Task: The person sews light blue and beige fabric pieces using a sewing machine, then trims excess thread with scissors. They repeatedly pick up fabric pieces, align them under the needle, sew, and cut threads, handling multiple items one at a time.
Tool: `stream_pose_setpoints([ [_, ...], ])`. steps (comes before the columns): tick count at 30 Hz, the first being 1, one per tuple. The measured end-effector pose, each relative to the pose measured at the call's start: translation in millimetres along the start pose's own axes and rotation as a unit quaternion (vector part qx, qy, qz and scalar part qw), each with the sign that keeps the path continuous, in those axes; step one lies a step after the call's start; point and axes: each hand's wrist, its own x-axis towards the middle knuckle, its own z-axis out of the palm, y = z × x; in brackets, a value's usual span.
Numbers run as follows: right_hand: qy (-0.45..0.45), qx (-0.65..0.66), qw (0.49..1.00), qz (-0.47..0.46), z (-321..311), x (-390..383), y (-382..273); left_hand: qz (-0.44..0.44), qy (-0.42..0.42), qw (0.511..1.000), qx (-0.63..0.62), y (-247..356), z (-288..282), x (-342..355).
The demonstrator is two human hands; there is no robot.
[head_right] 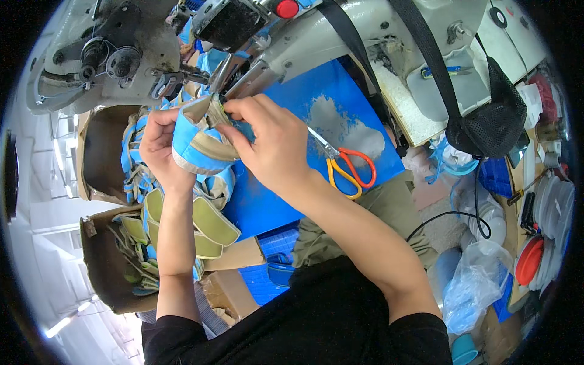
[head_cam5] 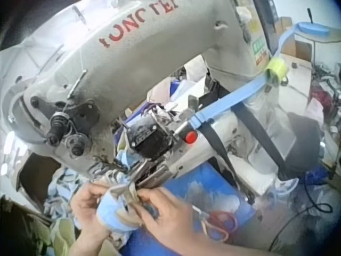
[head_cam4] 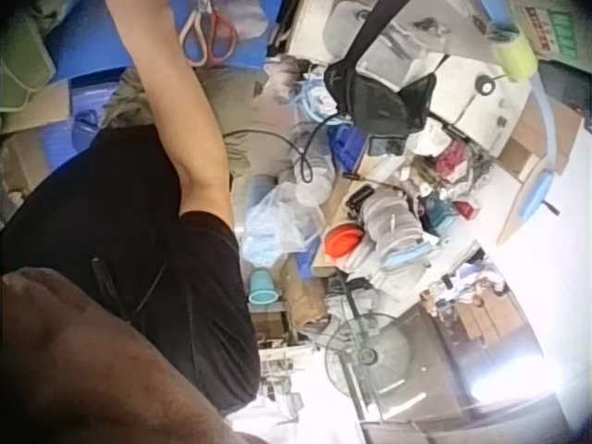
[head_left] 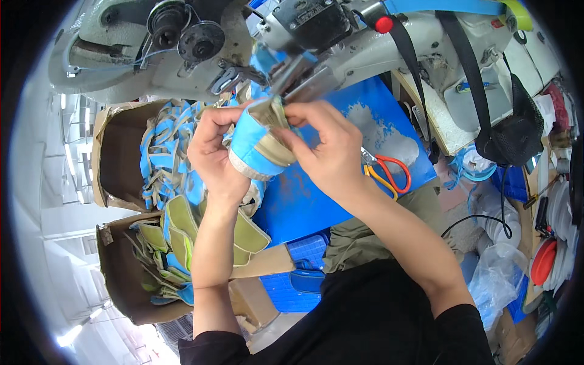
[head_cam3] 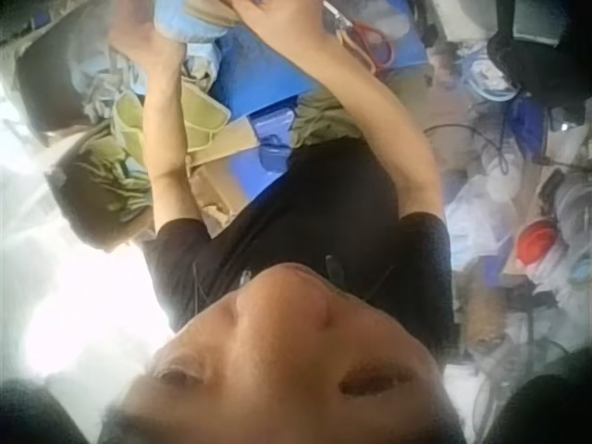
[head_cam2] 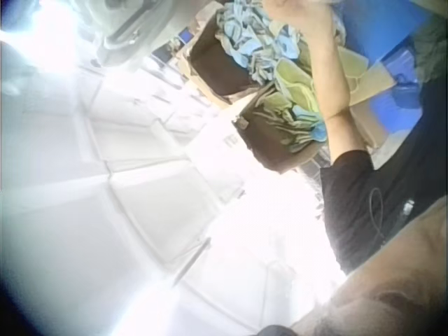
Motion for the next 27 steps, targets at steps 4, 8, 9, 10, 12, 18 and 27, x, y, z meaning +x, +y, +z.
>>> stream_pose_setpoints([
  [4,0.016,0.043,0.999,0.016,5.9,-0.8,2.6,0.009,-0.009,1.0,0.004,3.1,-3.1,0.9],
  [8,0.032,0.056,0.998,0.019,9.1,-0.9,3.4,0.004,-0.016,1.0,-0.009,0.6,-5.0,1.4],
  [9,0.038,0.054,0.998,0.022,10.1,-1.0,3.0,0.006,-0.02,1.0,-0.004,0.7,-5.3,1.4],
  [10,0.032,0.046,0.998,0.026,10.3,-1.1,2.6,0.008,-0.025,1.0,0.0,0.7,-5.5,1.6],
  [12,0.023,0.028,0.999,0.034,9.1,-1.4,0.7,0.013,-0.027,1.0,-0.007,-0.3,-5.3,2.8],
  [18,-0.02,0.025,0.999,0.032,2.3,2.3,2.6,0.028,-0.037,0.999,0.016,4.2,-6.2,3.5],
  [27,-0.032,0.023,0.998,0.041,-1.1,4.7,-0.8,0.288,-0.041,0.919,0.267,2.8,1.4,9.6],
])
